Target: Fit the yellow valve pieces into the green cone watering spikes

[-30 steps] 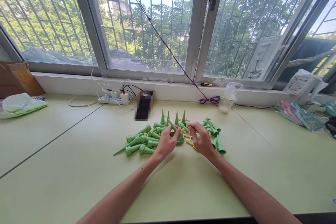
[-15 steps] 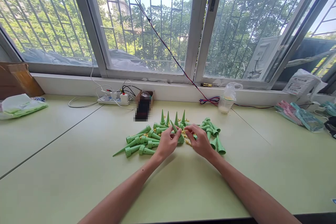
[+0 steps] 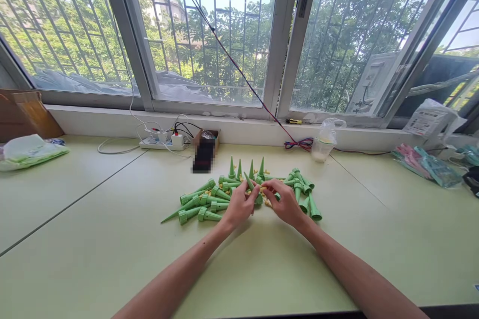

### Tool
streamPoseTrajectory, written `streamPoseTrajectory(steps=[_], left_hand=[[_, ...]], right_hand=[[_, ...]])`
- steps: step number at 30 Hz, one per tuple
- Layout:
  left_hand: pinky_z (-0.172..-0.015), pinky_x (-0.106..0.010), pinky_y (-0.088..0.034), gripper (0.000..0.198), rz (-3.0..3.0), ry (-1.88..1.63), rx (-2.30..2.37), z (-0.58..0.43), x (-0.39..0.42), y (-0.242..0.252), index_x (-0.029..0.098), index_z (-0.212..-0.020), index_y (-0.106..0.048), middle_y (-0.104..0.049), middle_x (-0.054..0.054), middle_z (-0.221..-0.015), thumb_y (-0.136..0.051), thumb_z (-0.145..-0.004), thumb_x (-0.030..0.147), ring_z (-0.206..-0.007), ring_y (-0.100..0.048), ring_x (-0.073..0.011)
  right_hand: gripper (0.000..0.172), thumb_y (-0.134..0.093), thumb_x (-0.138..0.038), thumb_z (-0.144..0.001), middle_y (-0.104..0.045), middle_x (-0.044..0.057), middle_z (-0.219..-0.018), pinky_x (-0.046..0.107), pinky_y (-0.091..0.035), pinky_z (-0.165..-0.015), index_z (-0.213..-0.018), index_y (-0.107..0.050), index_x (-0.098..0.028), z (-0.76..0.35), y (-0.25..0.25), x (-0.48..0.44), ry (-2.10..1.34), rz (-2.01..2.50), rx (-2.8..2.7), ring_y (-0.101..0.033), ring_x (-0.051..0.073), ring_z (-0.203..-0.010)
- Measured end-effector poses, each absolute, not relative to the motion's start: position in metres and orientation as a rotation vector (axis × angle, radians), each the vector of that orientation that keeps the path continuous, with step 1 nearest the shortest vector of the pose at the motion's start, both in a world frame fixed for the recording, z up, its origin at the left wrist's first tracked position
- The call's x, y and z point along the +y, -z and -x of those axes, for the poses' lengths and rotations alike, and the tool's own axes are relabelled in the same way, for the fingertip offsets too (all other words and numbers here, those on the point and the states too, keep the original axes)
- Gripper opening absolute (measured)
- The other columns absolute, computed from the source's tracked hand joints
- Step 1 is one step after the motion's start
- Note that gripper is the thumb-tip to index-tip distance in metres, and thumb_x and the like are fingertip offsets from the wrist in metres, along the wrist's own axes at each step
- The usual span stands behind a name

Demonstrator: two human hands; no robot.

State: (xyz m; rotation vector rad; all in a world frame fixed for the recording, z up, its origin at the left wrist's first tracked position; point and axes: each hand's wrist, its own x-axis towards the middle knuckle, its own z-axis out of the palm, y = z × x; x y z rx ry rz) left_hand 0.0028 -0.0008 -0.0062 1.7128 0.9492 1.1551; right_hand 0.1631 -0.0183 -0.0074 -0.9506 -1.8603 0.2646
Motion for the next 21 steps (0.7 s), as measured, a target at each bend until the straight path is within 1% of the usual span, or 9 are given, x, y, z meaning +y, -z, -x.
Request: streamPoseTrajectory(steps=[2,5,7,13,18,21], left_hand=[[-0.041,-0.02,-0.039,0.031,-1.74,-1.185,0.955,-0.0028,0.0005,0.0071,0.016,-0.088,-0.055,-0.057,0.001,-0.069,-0.051,-0.087,0.047,-0.043,-0.046,-0.0077],[-0.057,-0.023,-0.046,0.031,-1.772,-1.228,0.954,-0.0026,0.0016,0.0067,0.014,-0.087,-0.058,-0.062,-0.004,-0.077,-0.053,-0.087,0.045,-0.061,-0.055,-0.0124],[-0.061,-0.024,-0.047,0.031,-1.771,-1.229,0.948,-0.0025,0.0019,0.0063,0.013,-0.088,-0.059,-0.063,-0.005,-0.079,-0.053,-0.087,0.044,-0.067,-0.057,-0.0141],[-0.062,-0.024,-0.047,0.033,-1.736,-1.24,0.933,-0.0026,0.0018,0.0055,0.014,-0.088,-0.058,-0.061,-0.003,-0.077,-0.053,-0.087,0.047,-0.066,-0.055,-0.0134],[-0.052,-0.021,-0.041,0.033,-1.7,-1.288,0.944,-0.0026,0.0015,0.005,0.015,-0.084,-0.057,-0.053,0.001,-0.068,-0.054,-0.085,0.048,-0.058,-0.049,-0.0109],[-0.051,-0.021,-0.04,0.035,-1.683,-1.311,0.926,-0.0026,0.0006,0.0036,0.014,-0.082,-0.058,-0.053,0.001,-0.065,-0.057,-0.083,0.049,-0.056,-0.049,-0.0108]], right_hand=[[0.012,-0.05,-0.022,-0.094,-0.064,0.005,-0.087,0.029,-0.048,-0.069,-0.097,-0.062,-0.02,-0.163,0.0079,-0.0182,-0.266,0.948,-1.863,-0.058,0.017,-0.073],[0.012,-0.05,-0.022,-0.094,-0.064,0.005,-0.088,0.029,-0.049,-0.069,-0.098,-0.062,-0.02,-0.1629,0.0083,-0.0182,-0.269,0.942,-1.867,-0.059,0.016,-0.073],[0.012,-0.051,-0.021,-0.094,-0.064,0.005,-0.088,0.028,-0.049,-0.069,-0.098,-0.062,-0.02,-0.1629,0.0083,-0.0181,-0.274,0.938,-1.871,-0.059,0.016,-0.073],[0.011,-0.052,-0.019,-0.093,-0.063,0.005,-0.087,0.027,-0.048,-0.068,-0.098,-0.061,-0.019,-0.1626,0.0071,-0.0189,-0.279,0.926,-1.879,-0.059,0.016,-0.072],[0.01,-0.051,-0.019,-0.093,-0.063,0.004,-0.086,0.027,-0.046,-0.067,-0.097,-0.061,-0.019,-0.1622,0.0057,-0.0203,-0.275,0.929,-1.887,-0.058,0.016,-0.072],[0.011,-0.05,-0.019,-0.093,-0.062,0.005,-0.085,0.027,-0.045,-0.066,-0.096,-0.061,-0.019,-0.1621,0.0055,-0.0205,-0.296,0.929,-1.891,-0.057,0.016,-0.072]])
